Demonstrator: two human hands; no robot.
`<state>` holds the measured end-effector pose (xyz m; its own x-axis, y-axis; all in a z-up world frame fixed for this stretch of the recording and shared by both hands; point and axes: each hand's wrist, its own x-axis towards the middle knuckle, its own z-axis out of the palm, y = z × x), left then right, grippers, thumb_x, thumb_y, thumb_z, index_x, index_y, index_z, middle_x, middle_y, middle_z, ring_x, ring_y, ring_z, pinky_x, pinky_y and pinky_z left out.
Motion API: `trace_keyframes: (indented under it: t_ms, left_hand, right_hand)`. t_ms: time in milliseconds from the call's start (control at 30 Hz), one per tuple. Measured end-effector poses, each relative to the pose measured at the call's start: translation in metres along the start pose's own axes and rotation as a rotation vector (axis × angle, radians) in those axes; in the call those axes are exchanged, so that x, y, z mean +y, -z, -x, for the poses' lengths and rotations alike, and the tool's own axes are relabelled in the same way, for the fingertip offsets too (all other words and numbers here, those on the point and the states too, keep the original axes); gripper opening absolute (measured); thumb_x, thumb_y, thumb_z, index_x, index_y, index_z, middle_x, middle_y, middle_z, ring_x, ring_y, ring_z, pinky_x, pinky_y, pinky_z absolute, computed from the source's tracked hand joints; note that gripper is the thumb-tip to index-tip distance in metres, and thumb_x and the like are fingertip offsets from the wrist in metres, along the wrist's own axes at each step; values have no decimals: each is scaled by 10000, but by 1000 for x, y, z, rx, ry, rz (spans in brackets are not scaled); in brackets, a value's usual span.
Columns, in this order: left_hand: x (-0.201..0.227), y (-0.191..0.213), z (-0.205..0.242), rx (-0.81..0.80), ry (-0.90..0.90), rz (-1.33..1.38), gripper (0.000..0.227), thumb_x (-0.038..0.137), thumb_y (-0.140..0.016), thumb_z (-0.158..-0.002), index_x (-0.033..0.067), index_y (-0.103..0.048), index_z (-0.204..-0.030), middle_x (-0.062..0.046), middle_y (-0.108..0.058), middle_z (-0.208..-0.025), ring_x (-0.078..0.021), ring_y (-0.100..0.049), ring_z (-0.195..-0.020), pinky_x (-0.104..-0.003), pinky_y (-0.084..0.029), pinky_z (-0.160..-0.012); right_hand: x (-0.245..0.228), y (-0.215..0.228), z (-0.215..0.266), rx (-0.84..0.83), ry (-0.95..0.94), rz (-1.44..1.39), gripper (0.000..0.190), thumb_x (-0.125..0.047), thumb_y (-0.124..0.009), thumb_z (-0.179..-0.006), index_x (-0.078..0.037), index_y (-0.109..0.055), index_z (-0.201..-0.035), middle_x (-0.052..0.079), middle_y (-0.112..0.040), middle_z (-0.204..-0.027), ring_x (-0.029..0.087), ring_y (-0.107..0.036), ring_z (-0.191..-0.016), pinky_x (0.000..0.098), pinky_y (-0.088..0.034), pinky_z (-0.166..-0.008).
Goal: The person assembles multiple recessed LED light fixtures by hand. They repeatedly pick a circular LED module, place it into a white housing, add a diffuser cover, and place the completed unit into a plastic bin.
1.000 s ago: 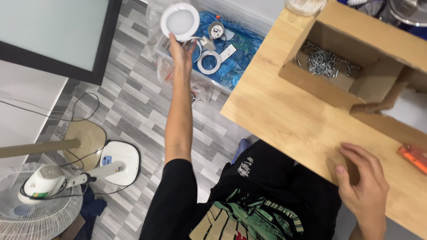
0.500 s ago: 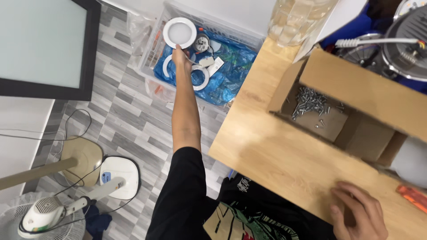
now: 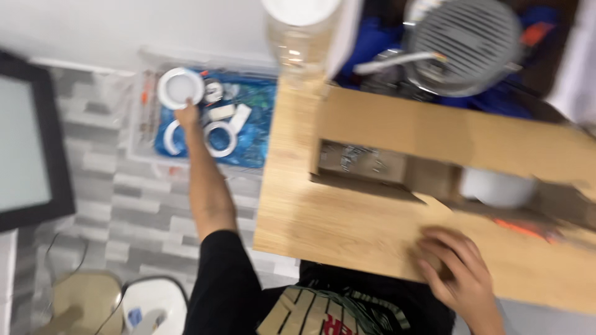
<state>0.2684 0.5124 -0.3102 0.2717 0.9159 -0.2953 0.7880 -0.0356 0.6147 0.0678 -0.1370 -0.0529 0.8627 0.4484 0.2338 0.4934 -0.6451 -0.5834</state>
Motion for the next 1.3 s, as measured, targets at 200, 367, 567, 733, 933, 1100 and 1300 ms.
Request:
trace_keyframes:
  t_ms: [200,367,567,733,933,1100,1300]
  left_hand:
    - [15,59,57,-94,-80,30,992,558,-811,-964,-2,-356,-1645,-328,-387,-1646,-502,-453,-1506,-544,-385,-1239]
    - [64,123,132,-208,-685,371,592,303,-841,-1084,-62,-602,-1484,-385,-614,-1440,-614,-567,-1342,-657,-513,-1114]
    - [145,217,289,-374,-1314,663,244,179,-677,-1166,97,-621,-1389,-95,-676,-1416,-237,-648,-1332,-371,-569,-1137]
    - [204,236,436,-397,-1679,512,292,259,-695,-1132,80,-627,-1352,-117,-679,-1322,-269,-643,-1235,-412,-528,-1076]
    - [265,176,495,-484,-1719,-102,808,584,-792,-961,124,-481,-1548,-229,-543,-1523,-405,-425,-1435,-531,-362,-1185]
    - [279,153,500,-562,-1474,-528,1098,841,-678,-886,192,-319,-1697,-333,-415,-1633,-508,-326,-1526,-636,-291,-1225]
    - [262,144,489,-508,-1496,-336,837,561,-796,-928,219,-419,-1592,-237,-571,-1454,-485,-479,-1377,-674,-369,-1125]
  right_hand:
    - [-12,5,-8,4,92,-44,230,-201,-721,-996,-67,-741,-1182,124,-712,-1331,292,-712,-1218,421,-550,-1084]
    - [-28,8,-8,129,96,0,160,-167,-826,-945,-80,-821,-1080,159,-793,-1172,394,-771,-1040,506,-620,-916]
    - [-11,4,16,135,155,5,138,-147,-765,-1011,-60,-781,-1117,74,-743,-1279,249,-710,-1156,392,-530,-1100]
    - [-11,6,23,216,215,-54,120,-145,-754,-1027,-29,-779,-1048,111,-773,-1161,263,-722,-1089,390,-538,-1049]
    - [-8,13,27,283,241,-111,90,-117,-749,-1029,-31,-773,-1015,99,-793,-1099,256,-743,-1053,371,-567,-1008]
    - [-12,16,29,293,222,-172,85,-83,-739,-1027,-4,-772,-1016,112,-790,-1070,253,-751,-1023,365,-586,-971]
    - [-4,11,30,263,220,-134,136,-121,-724,-1040,-2,-788,-1038,114,-796,-1064,259,-747,-1024,381,-601,-957]
